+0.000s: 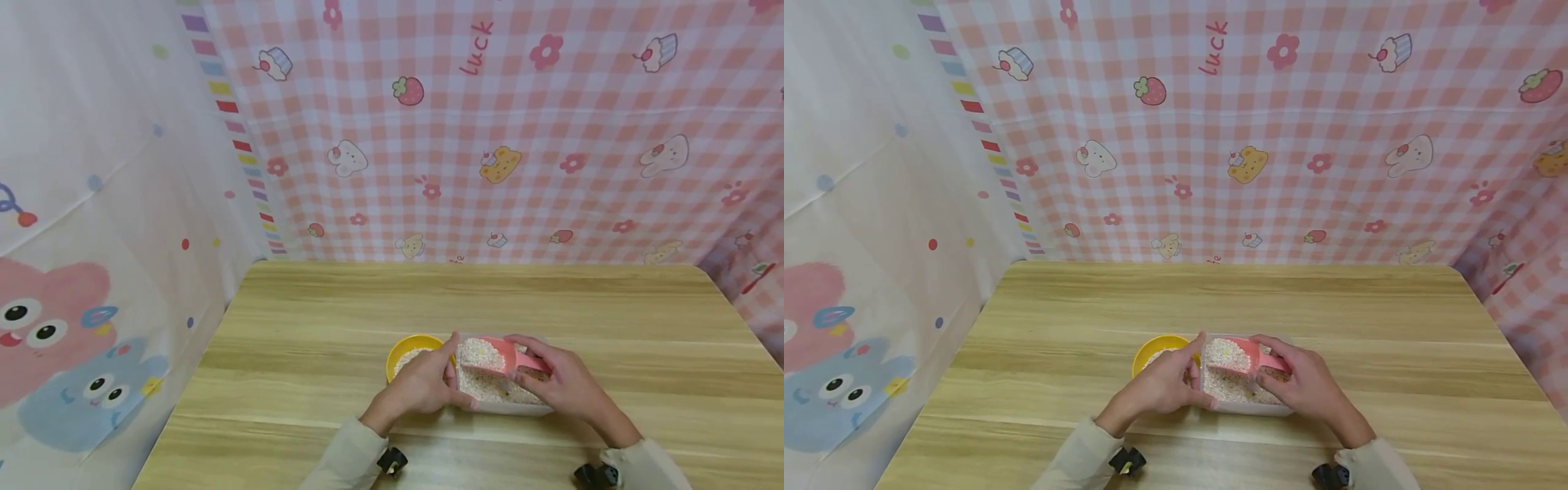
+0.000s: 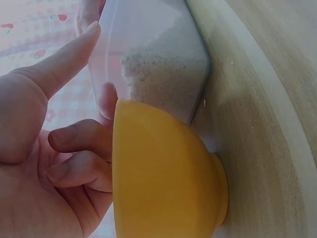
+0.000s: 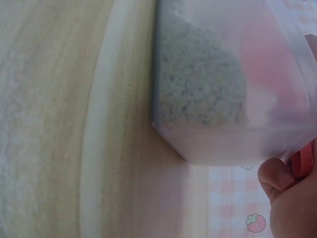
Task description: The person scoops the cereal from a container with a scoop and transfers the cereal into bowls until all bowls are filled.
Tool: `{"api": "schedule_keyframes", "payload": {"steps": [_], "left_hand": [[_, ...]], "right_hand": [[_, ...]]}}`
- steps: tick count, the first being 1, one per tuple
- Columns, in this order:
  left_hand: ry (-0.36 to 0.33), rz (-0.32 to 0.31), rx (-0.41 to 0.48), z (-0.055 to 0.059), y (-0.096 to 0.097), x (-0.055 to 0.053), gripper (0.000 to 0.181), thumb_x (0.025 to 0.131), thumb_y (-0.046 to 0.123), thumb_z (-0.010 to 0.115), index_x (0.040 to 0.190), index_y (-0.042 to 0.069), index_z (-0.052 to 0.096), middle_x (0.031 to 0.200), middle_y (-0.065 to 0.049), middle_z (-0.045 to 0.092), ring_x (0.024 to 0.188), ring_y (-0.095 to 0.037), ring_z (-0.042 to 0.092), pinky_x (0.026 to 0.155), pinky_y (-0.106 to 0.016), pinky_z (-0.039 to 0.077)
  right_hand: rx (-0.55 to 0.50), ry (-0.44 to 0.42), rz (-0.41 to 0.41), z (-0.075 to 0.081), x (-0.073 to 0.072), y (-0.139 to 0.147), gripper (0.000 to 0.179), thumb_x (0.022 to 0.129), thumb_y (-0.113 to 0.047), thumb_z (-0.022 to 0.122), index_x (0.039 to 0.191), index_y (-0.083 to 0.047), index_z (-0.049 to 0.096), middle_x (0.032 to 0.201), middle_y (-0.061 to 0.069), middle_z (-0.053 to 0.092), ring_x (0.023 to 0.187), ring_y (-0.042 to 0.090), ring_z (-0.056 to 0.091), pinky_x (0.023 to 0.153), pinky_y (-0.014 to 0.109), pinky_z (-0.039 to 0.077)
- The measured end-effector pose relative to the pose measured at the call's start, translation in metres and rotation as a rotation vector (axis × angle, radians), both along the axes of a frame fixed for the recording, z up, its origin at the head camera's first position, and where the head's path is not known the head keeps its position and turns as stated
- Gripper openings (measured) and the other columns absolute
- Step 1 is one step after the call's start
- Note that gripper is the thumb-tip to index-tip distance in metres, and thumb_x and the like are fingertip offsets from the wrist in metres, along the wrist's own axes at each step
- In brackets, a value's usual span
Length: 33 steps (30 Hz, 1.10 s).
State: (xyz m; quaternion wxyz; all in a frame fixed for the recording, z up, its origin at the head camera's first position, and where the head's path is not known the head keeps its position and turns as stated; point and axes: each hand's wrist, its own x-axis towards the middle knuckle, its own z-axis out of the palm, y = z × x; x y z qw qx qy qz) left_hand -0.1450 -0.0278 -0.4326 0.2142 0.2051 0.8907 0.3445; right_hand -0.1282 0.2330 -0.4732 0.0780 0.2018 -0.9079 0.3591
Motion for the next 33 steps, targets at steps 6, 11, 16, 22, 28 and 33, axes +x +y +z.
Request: {"api": "schedule_keyframes", "payload": {"steps": [6, 11, 16, 22, 28, 33], "left_hand": [[0.012, 0.002, 0.012, 0.0, -0.001, 0.0, 0.111, 0.074, 0.035, 0.088, 0.159, 0.01, 0.02, 0.07, 0.011, 0.058, 0.059, -0.005, 0.05, 0.059, -0.02, 0.042], [0.051, 0.013, 0.03, 0.0, -0.005, -0.001, 0.107, 0.074, 0.039, 0.087, 0.157, 0.009, 0.026, 0.075, 0.009, 0.058, 0.06, -0.005, 0.046, 0.061, -0.02, 0.041], [0.097, 0.047, 0.076, 0.0, -0.011, -0.002, 0.097, 0.077, 0.041, 0.085, 0.153, 0.007, 0.035, 0.089, 0.006, 0.058, 0.065, -0.005, 0.044, 0.068, -0.021, 0.042], [0.127, 0.103, 0.149, 0.003, -0.024, -0.002, 0.08, 0.081, 0.04, 0.082, 0.148, 0.014, 0.046, 0.104, 0.001, 0.06, 0.066, -0.008, 0.044, 0.063, -0.023, 0.042], [0.189, 0.15, 0.237, 0.002, -0.046, -0.006, 0.066, 0.084, 0.037, 0.079, 0.141, 0.014, 0.053, 0.108, -0.006, 0.061, 0.073, -0.013, 0.045, 0.062, -0.023, 0.039], [0.209, 0.199, 0.26, -0.002, -0.064, -0.008, 0.061, 0.085, 0.037, 0.078, 0.138, 0.016, 0.056, 0.108, -0.007, 0.059, 0.074, -0.015, 0.044, 0.061, -0.023, 0.037]], "right_hand": [[0.032, 0.0, -0.02, 0.001, 0.0, -0.001, 0.051, 0.086, -0.028, 0.079, 0.133, -0.022, 0.061, 0.121, 0.004, 0.07, 0.096, 0.011, 0.062, 0.079, 0.035, 0.053], [0.034, -0.02, -0.026, 0.001, 0.0, -0.001, 0.052, 0.086, -0.029, 0.078, 0.134, -0.023, 0.06, 0.12, 0.003, 0.07, 0.091, 0.01, 0.06, 0.078, 0.034, 0.052], [0.023, -0.02, -0.024, 0.0, 0.0, 0.0, 0.051, 0.086, -0.03, 0.078, 0.134, -0.024, 0.06, 0.118, 0.004, 0.07, 0.081, 0.01, 0.054, 0.072, 0.028, 0.047], [0.015, -0.014, -0.019, 0.0, 0.001, 0.0, 0.051, 0.086, -0.029, 0.078, 0.134, -0.024, 0.06, 0.115, 0.003, 0.07, 0.076, 0.009, 0.052, 0.068, 0.026, 0.043], [0.012, 0.001, -0.012, 0.0, 0.001, -0.001, 0.051, 0.085, -0.026, 0.079, 0.132, -0.021, 0.061, 0.112, 0.003, 0.071, 0.072, 0.007, 0.049, 0.064, 0.024, 0.041], [-0.011, 0.001, -0.004, 0.0, 0.002, -0.001, 0.05, 0.085, -0.023, 0.079, 0.131, -0.021, 0.061, 0.09, -0.005, 0.066, 0.064, 0.004, 0.045, 0.057, 0.022, 0.039]]}}
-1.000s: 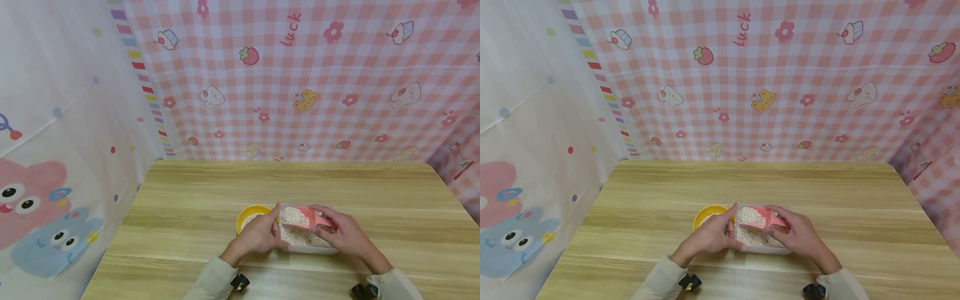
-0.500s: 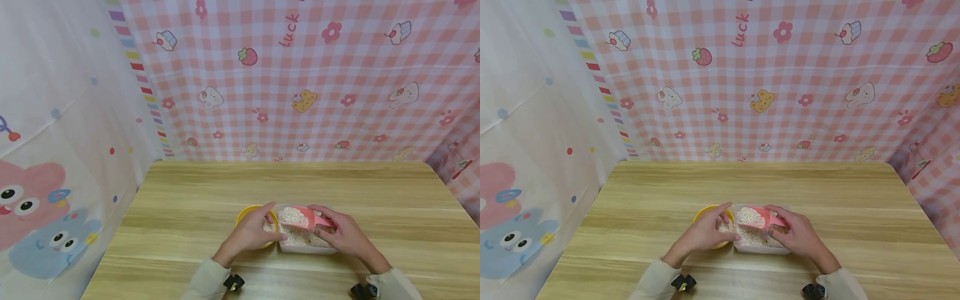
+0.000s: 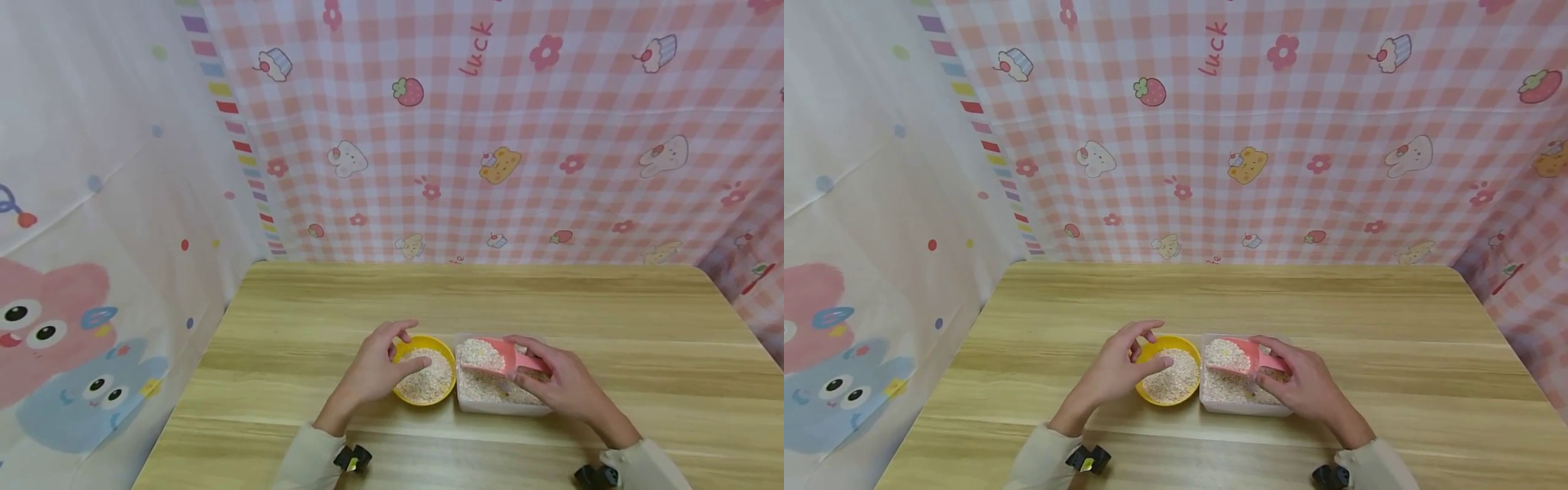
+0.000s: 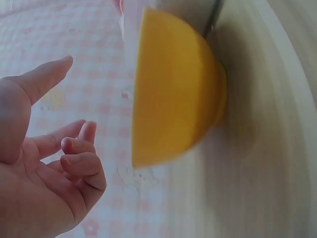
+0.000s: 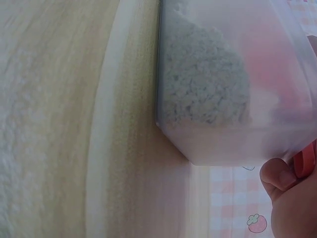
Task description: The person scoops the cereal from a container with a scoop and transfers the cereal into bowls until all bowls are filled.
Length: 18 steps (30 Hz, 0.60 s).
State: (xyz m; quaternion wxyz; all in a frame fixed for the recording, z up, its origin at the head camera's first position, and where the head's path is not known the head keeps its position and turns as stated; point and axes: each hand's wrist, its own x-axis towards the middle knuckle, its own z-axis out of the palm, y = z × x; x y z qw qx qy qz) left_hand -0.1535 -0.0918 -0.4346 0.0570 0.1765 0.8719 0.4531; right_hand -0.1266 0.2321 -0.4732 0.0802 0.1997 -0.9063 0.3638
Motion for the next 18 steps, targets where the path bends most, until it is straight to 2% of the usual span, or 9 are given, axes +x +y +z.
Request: {"api": "schedule_keyframes", "payload": {"steps": [2, 10, 11, 18], "left_hand": [[-0.011, 0.015, 0.001, -0.002, -0.006, 0.0, 0.061, 0.086, 0.038, 0.078, 0.138, 0.017, 0.056, 0.109, -0.007, 0.058, 0.072, -0.014, 0.044, 0.059, -0.022, 0.037], [-0.035, 0.04, -0.019, -0.015, -0.026, -0.003, 0.067, 0.085, 0.039, 0.078, 0.142, 0.014, 0.052, 0.115, -0.008, 0.056, 0.073, -0.015, 0.042, 0.06, -0.022, 0.036], [-0.048, 0.038, -0.017, -0.016, -0.029, -0.003, 0.069, 0.084, 0.039, 0.079, 0.142, 0.014, 0.051, 0.117, -0.009, 0.055, 0.074, -0.015, 0.042, 0.06, -0.023, 0.036], [-0.214, -0.033, 0.013, -0.03, -0.039, -0.006, 0.09, 0.08, 0.037, 0.083, 0.153, 0.016, 0.034, 0.131, -0.009, 0.05, 0.077, -0.016, 0.049, 0.059, -0.022, 0.042]], "right_hand": [[-0.001, 0.005, -0.002, 0.0, 0.0, 0.001, 0.05, 0.084, -0.023, 0.08, 0.131, -0.022, 0.061, 0.086, -0.007, 0.064, 0.064, 0.002, 0.046, 0.057, 0.023, 0.04], [0.01, 0.033, 0.0, -0.002, 0.001, 0.004, 0.051, 0.085, -0.021, 0.079, 0.132, -0.02, 0.061, 0.103, 0.001, 0.071, 0.062, 0.002, 0.044, 0.06, 0.023, 0.04], [0.011, 0.033, 0.001, -0.002, 0.001, 0.004, 0.051, 0.085, -0.021, 0.079, 0.132, -0.02, 0.061, 0.104, 0.001, 0.071, 0.062, 0.003, 0.044, 0.06, 0.023, 0.04], [-0.003, 0.021, 0.006, -0.002, -0.001, 0.001, 0.052, 0.084, -0.021, 0.08, 0.132, -0.022, 0.061, 0.086, -0.008, 0.063, 0.057, 0.002, 0.04, 0.053, 0.022, 0.037]]}}
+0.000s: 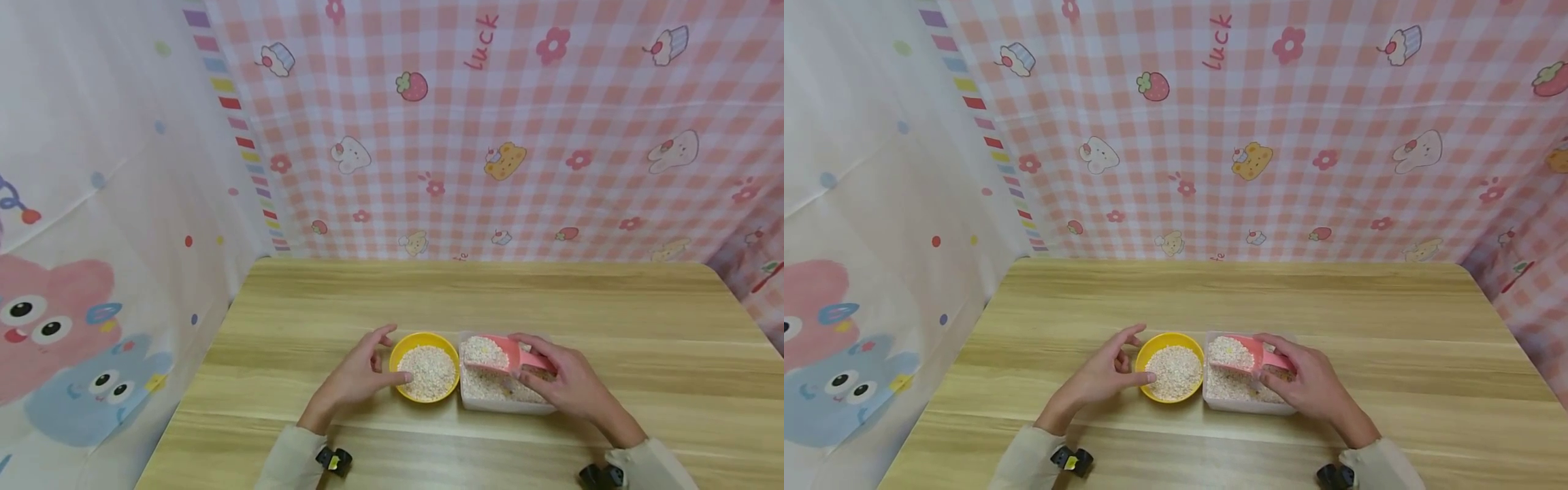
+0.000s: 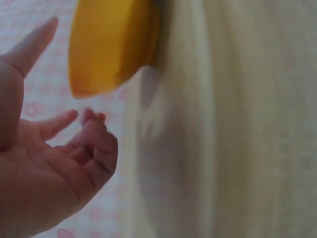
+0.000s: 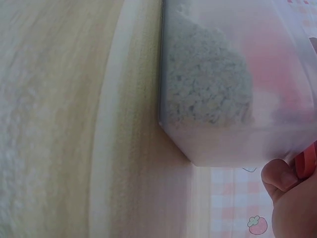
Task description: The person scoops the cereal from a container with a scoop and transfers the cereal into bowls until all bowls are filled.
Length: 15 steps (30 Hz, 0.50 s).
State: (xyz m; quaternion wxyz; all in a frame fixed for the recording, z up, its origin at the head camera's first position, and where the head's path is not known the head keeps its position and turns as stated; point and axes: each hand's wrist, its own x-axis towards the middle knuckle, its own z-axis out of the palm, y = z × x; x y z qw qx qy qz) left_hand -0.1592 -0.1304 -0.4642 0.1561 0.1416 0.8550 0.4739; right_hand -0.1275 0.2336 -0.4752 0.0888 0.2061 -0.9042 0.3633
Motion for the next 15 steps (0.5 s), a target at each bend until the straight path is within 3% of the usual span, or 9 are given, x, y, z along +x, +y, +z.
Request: {"api": "schedule_keyframes", "payload": {"steps": [4, 7, 9, 11, 13, 15], "left_hand": [[-0.066, -0.044, 0.027, -0.007, 0.001, -0.001, 0.098, 0.078, 0.035, 0.085, 0.156, 0.019, 0.028, 0.139, -0.009, 0.048, 0.083, -0.017, 0.052, 0.067, -0.024, 0.045], [-0.099, -0.069, 0.048, -0.01, 0.003, -0.001, 0.106, 0.075, 0.036, 0.087, 0.158, 0.023, 0.022, 0.146, -0.009, 0.045, 0.101, -0.021, 0.054, 0.086, -0.033, 0.047], [-0.109, -0.085, 0.057, -0.013, 0.005, -0.001, 0.111, 0.074, 0.037, 0.088, 0.159, 0.025, 0.018, 0.152, -0.008, 0.041, 0.122, -0.026, 0.05, 0.103, -0.045, 0.041], [-0.123, -0.092, 0.063, -0.014, 0.007, 0.0, 0.115, 0.072, 0.039, 0.089, 0.159, 0.027, 0.015, 0.158, -0.006, 0.033, 0.139, -0.027, 0.037, 0.115, -0.053, 0.027], [-0.128, -0.103, 0.058, -0.015, 0.009, 0.0, 0.118, 0.071, 0.04, 0.09, 0.159, 0.03, 0.012, 0.162, -0.003, 0.026, 0.147, -0.026, 0.025, 0.119, -0.056, 0.017], [-0.129, -0.118, 0.053, -0.015, 0.01, 0.0, 0.121, 0.069, 0.04, 0.091, 0.159, 0.031, 0.011, 0.163, -0.002, 0.024, 0.148, -0.027, 0.024, 0.119, -0.057, 0.017]], "right_hand": [[-0.006, 0.004, 0.001, 0.001, 0.0, 0.0, 0.052, 0.083, -0.02, 0.08, 0.131, -0.022, 0.061, 0.086, -0.009, 0.063, 0.057, 0.003, 0.042, 0.053, 0.022, 0.038], [-0.009, 0.004, -0.001, 0.001, 0.001, 0.0, 0.052, 0.083, -0.019, 0.08, 0.131, -0.022, 0.061, 0.085, -0.009, 0.062, 0.058, 0.003, 0.043, 0.053, 0.022, 0.038], [-0.009, 0.007, -0.001, 0.001, 0.001, -0.001, 0.052, 0.083, -0.019, 0.08, 0.131, -0.022, 0.061, 0.085, -0.009, 0.063, 0.059, 0.003, 0.044, 0.054, 0.022, 0.039], [-0.007, 0.014, 0.001, 0.0, 0.001, -0.001, 0.052, 0.083, -0.019, 0.08, 0.131, -0.022, 0.061, 0.089, -0.006, 0.066, 0.06, 0.003, 0.045, 0.055, 0.022, 0.039], [-0.008, 0.019, 0.004, 0.0, 0.001, -0.001, 0.052, 0.083, -0.018, 0.08, 0.131, -0.021, 0.061, 0.093, -0.003, 0.068, 0.062, 0.004, 0.046, 0.057, 0.023, 0.039], [-0.007, 0.021, 0.005, 0.0, 0.0, -0.001, 0.052, 0.083, -0.018, 0.08, 0.131, -0.021, 0.061, 0.1, -0.001, 0.07, 0.064, 0.004, 0.048, 0.058, 0.023, 0.041]]}}
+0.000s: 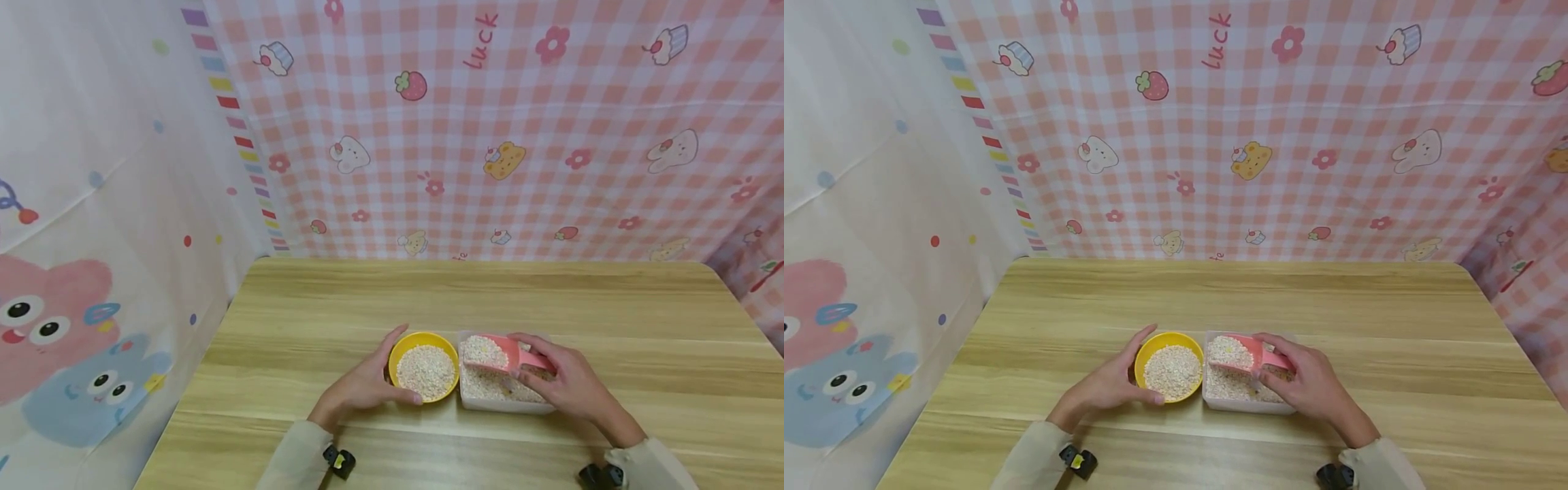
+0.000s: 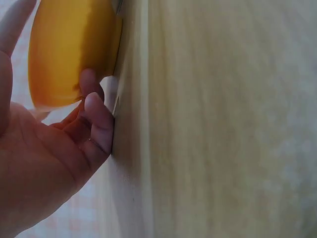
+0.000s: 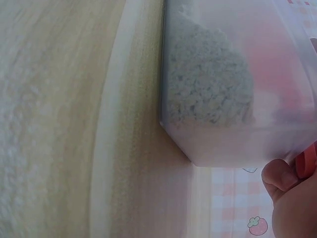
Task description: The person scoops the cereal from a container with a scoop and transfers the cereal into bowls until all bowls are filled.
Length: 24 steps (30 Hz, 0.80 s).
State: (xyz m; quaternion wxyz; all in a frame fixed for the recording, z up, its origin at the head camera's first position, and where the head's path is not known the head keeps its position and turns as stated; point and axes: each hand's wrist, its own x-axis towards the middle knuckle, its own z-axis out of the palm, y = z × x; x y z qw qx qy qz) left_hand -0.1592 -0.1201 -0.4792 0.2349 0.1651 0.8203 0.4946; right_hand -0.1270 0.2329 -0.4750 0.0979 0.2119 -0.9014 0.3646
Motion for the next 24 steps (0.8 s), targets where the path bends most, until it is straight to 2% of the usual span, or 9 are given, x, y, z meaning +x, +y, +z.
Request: {"api": "schedule_keyframes", "payload": {"steps": [4, 7, 14, 22, 24], "left_hand": [[0.02, -0.039, -0.006, 0.0, 0.002, 0.001, 0.124, 0.068, 0.036, 0.092, 0.159, 0.03, 0.01, 0.163, -0.001, 0.024, 0.147, -0.026, 0.026, 0.118, -0.056, 0.019], [0.035, -0.057, -0.01, 0.0, 0.003, 0.001, 0.123, 0.068, 0.035, 0.092, 0.159, 0.029, 0.01, 0.162, -0.001, 0.026, 0.146, -0.026, 0.027, 0.118, -0.056, 0.02], [0.017, -0.055, -0.019, 0.001, 0.005, 0.001, 0.121, 0.068, 0.036, 0.092, 0.158, 0.031, 0.011, 0.16, -0.002, 0.031, 0.143, -0.027, 0.033, 0.116, -0.057, 0.023], [-0.037, -0.036, -0.031, 0.002, 0.005, 0.0, 0.119, 0.068, 0.034, 0.092, 0.157, 0.034, 0.013, 0.158, -0.002, 0.034, 0.141, -0.029, 0.035, 0.116, -0.06, 0.022], [-0.05, -0.033, -0.029, 0.003, 0.005, 0.0, 0.118, 0.068, 0.034, 0.092, 0.156, 0.035, 0.014, 0.157, -0.002, 0.034, 0.14, -0.029, 0.035, 0.116, -0.06, 0.022]], "right_hand": [[-0.021, -0.027, 0.008, 0.001, -0.001, 0.0, 0.052, 0.084, -0.018, 0.08, 0.132, -0.021, 0.061, 0.096, -0.004, 0.068, 0.065, 0.004, 0.049, 0.058, 0.023, 0.042], [-0.053, -0.065, 0.027, 0.002, -0.001, 0.001, 0.052, 0.085, -0.016, 0.079, 0.133, -0.019, 0.06, 0.085, -0.006, 0.062, 0.061, 0.002, 0.046, 0.054, 0.023, 0.042], [-0.108, -0.118, 0.083, 0.005, -0.002, 0.004, 0.051, 0.088, -0.014, 0.076, 0.135, -0.013, 0.059, 0.102, 0.004, 0.066, 0.063, 0.001, 0.047, 0.055, 0.023, 0.044], [-0.156, -0.203, 0.16, 0.015, -0.002, 0.01, 0.049, 0.092, -0.012, 0.071, 0.138, -0.011, 0.055, 0.07, -0.007, 0.051, 0.058, 0.001, 0.045, 0.048, 0.023, 0.044], [-0.159, -0.201, 0.163, 0.018, -0.002, 0.011, 0.05, 0.092, -0.012, 0.071, 0.138, -0.011, 0.055, 0.068, -0.008, 0.051, 0.057, 0.001, 0.046, 0.047, 0.024, 0.044]]}}
